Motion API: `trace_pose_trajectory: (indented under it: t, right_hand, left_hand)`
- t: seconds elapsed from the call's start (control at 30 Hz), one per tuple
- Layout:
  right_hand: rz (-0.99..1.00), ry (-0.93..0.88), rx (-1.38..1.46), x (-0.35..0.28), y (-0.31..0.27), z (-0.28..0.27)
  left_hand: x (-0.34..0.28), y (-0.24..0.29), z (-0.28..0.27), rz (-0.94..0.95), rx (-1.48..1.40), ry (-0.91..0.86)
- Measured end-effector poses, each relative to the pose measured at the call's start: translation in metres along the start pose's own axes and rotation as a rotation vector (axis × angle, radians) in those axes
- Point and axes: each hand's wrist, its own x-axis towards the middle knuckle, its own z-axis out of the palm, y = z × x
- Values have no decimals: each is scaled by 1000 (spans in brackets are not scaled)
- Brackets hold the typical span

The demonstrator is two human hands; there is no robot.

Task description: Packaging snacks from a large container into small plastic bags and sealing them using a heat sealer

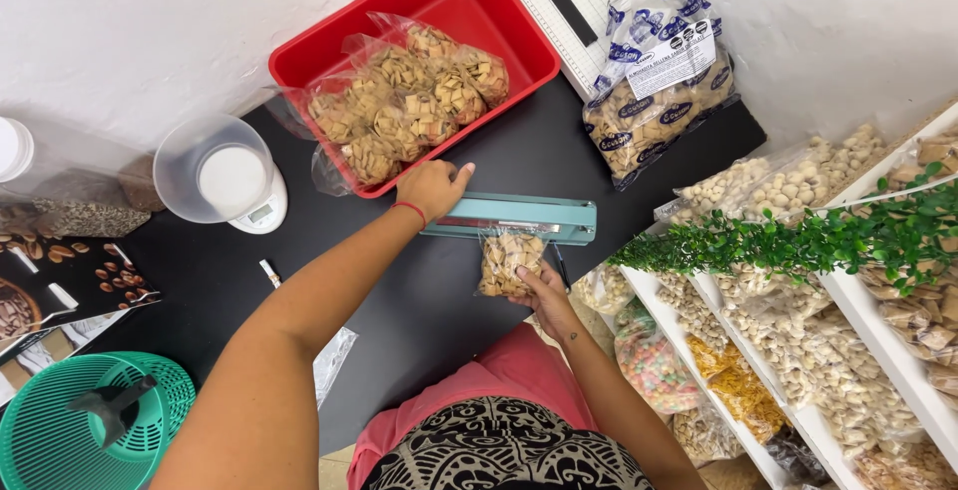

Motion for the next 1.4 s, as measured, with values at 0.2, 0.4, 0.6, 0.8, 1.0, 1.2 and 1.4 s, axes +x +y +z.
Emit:
trace_pose_trajectory:
  t: [0.2, 0.4, 0.6, 0.8, 1.0, 1.2, 1.4]
  right_hand:
    - [3, 5, 19, -1, -1, 1]
    - [7, 5, 10, 6, 8, -6]
    - [-2, -10, -27, -1, -2, 1]
    - [3, -20, -71, -4, -3, 5]
    - [10, -13, -52, 1, 1, 1]
    - [57, -37, -47, 15, 9, -14]
    - [75, -42, -47, 18, 11, -17]
  left_hand:
    - [3, -1, 2, -8, 8, -4]
    - [-2, -2, 2, 18, 12, 67]
    - [2, -8, 13, 50, 9, 120]
    - [-11, -4, -1, 87, -99, 90]
    - [-32, 4, -31, 304, -1254, -127]
    - [-16, -53, 53, 460, -1037, 509]
    - [-24, -41, 114, 442, -25, 684]
